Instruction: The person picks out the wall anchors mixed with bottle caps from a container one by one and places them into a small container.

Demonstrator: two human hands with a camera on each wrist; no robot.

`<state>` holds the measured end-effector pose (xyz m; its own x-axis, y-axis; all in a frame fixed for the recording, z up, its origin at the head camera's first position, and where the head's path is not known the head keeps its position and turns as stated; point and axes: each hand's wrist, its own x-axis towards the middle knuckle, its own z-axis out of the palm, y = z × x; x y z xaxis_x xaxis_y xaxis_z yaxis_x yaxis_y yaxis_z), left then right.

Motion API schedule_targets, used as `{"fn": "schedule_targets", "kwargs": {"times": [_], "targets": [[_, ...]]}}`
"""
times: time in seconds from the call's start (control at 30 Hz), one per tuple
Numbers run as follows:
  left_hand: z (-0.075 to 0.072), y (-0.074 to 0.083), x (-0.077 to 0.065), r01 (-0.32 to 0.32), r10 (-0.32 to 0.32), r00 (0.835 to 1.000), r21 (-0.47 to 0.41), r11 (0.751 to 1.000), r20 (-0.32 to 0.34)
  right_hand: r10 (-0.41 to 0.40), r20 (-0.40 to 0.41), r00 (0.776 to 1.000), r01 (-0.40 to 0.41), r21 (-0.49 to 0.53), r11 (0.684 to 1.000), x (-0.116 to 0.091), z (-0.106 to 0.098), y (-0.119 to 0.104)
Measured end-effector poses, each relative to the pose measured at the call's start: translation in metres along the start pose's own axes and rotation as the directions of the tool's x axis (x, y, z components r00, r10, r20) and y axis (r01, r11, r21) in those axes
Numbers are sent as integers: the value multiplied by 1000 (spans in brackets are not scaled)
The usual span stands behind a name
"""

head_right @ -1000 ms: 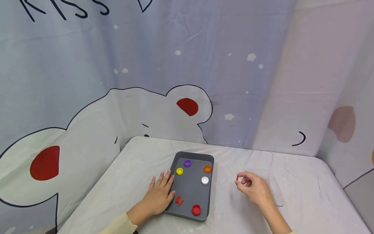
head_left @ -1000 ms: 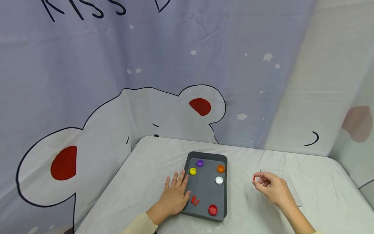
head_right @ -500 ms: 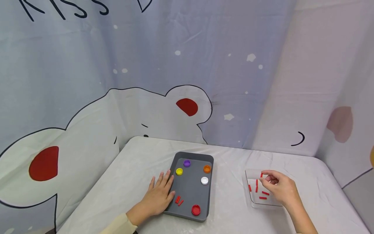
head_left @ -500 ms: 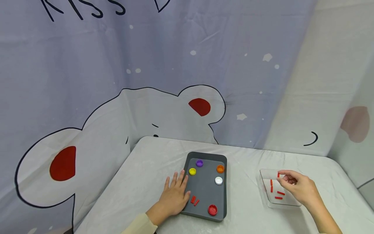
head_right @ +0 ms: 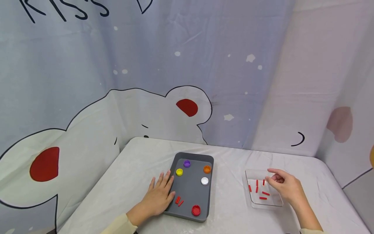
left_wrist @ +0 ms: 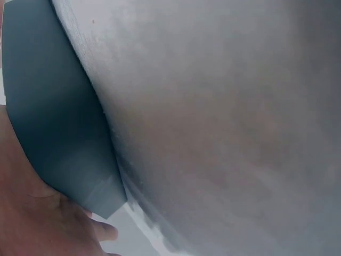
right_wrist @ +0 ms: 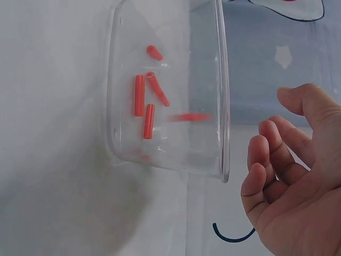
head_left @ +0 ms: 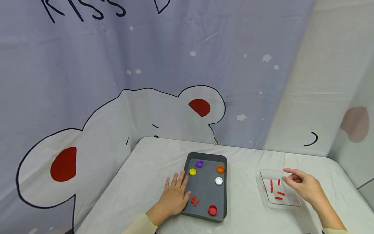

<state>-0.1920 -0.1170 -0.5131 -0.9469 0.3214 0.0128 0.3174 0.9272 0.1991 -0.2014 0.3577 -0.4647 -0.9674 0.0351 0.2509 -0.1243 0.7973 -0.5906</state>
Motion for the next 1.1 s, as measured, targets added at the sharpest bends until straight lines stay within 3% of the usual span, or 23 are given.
{"fn": "schedule_targets", "kwargs": {"times": [0.33,0.77,1.1], "targets": [[0,0,-1,-13,12,1000,-16,1000,-16,-16,-6,1000,17,40,999,-4,9,-13],[-2,1,0,-6,6,1000,-1,1000,-3,-203,-166,965,214,52,976,-17,56,-69],[4,-2,1,-29,28,999,-9,1000,-36,-169,-110,979,179,86,980,-27,84,-105]]}}
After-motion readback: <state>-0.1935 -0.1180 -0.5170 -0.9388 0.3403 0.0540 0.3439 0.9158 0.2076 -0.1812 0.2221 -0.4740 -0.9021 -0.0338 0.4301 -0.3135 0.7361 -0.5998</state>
